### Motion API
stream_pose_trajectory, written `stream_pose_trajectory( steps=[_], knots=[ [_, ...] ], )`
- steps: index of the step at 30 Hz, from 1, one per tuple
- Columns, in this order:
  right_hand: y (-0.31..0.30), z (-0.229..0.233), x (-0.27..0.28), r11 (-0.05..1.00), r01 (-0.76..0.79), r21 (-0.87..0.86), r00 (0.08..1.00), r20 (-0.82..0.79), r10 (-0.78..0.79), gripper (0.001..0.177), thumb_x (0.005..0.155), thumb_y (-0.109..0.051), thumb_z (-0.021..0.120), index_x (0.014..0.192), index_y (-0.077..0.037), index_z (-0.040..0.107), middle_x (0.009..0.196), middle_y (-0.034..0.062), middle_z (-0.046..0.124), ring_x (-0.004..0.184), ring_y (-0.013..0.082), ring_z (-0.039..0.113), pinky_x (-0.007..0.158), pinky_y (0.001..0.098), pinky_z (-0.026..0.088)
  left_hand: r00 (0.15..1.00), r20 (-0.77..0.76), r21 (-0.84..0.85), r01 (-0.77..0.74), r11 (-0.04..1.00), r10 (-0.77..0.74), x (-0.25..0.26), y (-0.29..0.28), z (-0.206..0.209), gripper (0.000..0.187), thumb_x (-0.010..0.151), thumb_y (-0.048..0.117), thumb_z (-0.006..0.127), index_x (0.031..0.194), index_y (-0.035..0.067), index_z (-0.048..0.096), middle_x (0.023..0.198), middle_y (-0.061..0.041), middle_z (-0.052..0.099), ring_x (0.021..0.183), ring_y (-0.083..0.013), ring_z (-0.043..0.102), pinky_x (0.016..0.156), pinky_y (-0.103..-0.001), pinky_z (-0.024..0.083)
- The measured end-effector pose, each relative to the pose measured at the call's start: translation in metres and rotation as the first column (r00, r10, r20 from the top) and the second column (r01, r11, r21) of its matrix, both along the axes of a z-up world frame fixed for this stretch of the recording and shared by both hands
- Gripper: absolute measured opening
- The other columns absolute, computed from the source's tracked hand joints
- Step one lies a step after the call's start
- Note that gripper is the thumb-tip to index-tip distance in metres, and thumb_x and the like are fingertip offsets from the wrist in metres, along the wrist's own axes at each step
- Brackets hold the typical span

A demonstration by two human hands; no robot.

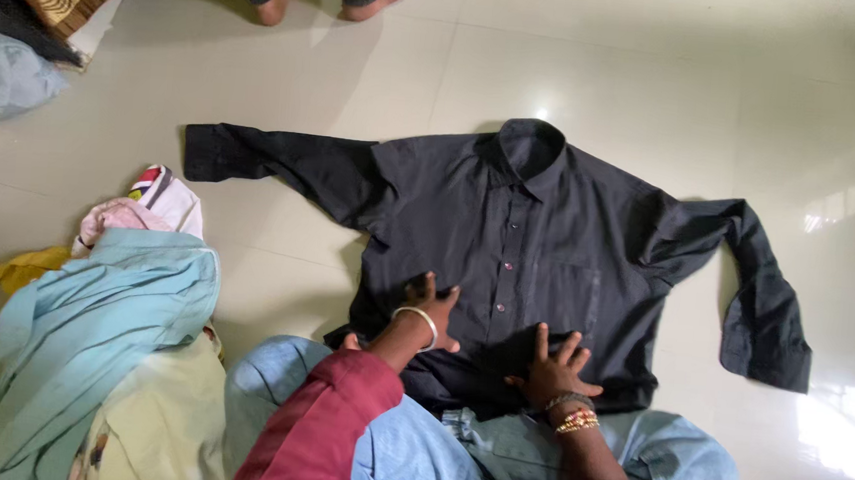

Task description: The person buttons a shirt by hand while it lies flat on the floor, working down the front row of buttons and smoothing the fabric.

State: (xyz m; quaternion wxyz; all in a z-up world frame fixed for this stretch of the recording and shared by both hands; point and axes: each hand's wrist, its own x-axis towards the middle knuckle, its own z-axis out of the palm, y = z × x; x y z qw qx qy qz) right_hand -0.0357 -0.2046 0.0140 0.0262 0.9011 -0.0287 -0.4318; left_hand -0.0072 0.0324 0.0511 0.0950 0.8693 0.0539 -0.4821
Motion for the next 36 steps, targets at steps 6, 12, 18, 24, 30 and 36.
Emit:
stream_pose_trajectory(
  steps=[6,12,18,24,30,36],
  knots=[
    [-0.001,0.020,-0.018,0.968,-0.188,0.168,0.970,0.188,0.155,0.089,0.092,-0.058,0.067,0.161,-0.026,0.022,0.168,0.0178,0.016,0.155,0.0374,0.018,0.106,0.0787,0.032,0.991,-0.078,-0.066,0.107,0.992,-0.112,-0.045,0.009,0.010,0.096,0.077,0.057,0.081,0.155,0.018,0.044,0.166,-0.018,0.032,0.155,-0.0387,0.027,0.122,-0.048,0.034],
    [-0.024,0.086,-0.058,0.870,-0.405,0.280,0.875,0.395,0.280,0.057,0.093,-0.054,0.063,0.128,-0.011,0.054,0.125,0.0139,0.058,0.122,0.0315,0.054,0.102,0.0496,0.045,0.992,0.034,-0.149,-0.119,0.982,0.125,-0.093,0.003,0.111,0.082,0.081,0.056,0.078,0.154,0.031,0.048,0.170,-0.008,0.023,0.157,-0.0304,0.023,0.121,-0.063,0.017],
    [0.002,0.068,-0.108,0.575,-0.529,0.624,0.840,0.481,0.252,0.036,0.097,-0.037,0.060,0.106,-0.003,0.067,0.107,0.0215,0.067,0.105,0.0400,0.061,0.093,0.0487,0.047,0.631,0.762,-0.124,-0.078,0.989,0.145,-0.154,0.078,0.182,0.067,0.080,0.053,0.074,0.137,0.019,0.061,0.151,-0.014,0.050,0.141,-0.0335,0.044,0.111,-0.061,0.033],
    [0.083,0.017,-0.084,0.719,-0.490,0.494,0.872,0.266,0.411,0.052,0.101,-0.046,0.057,0.117,0.003,0.065,0.127,0.0277,0.062,0.119,0.0415,0.060,0.102,0.0456,0.048,0.396,0.848,-0.253,-0.280,0.926,0.352,-0.202,0.131,0.191,0.073,0.076,0.052,0.081,0.129,0.004,0.065,0.130,-0.023,0.063,0.122,-0.0400,0.060,0.101,-0.048,0.049],
    [0.106,-0.042,-0.066,0.612,-0.524,0.592,0.797,0.087,0.597,0.043,0.095,-0.037,0.056,0.118,-0.003,0.068,0.125,0.0247,0.066,0.118,0.0394,0.064,0.099,0.0450,0.051,0.289,0.836,-0.377,-0.315,0.871,0.467,-0.199,0.098,0.212,0.062,0.078,0.045,0.078,0.123,0.004,0.067,0.125,-0.017,0.068,0.115,-0.0350,0.065,0.095,-0.044,0.053],
    [0.062,-0.068,-0.072,0.674,-0.505,0.540,0.822,0.061,0.567,0.041,0.097,-0.037,0.053,0.118,-0.005,0.070,0.125,0.0218,0.067,0.118,0.0375,0.065,0.099,0.0445,0.052,0.337,0.869,-0.296,-0.232,0.927,0.362,-0.189,0.073,0.236,0.060,0.078,0.046,0.078,0.122,0.005,0.068,0.123,-0.018,0.068,0.114,-0.0368,0.065,0.095,-0.046,0.053]
  ],
)
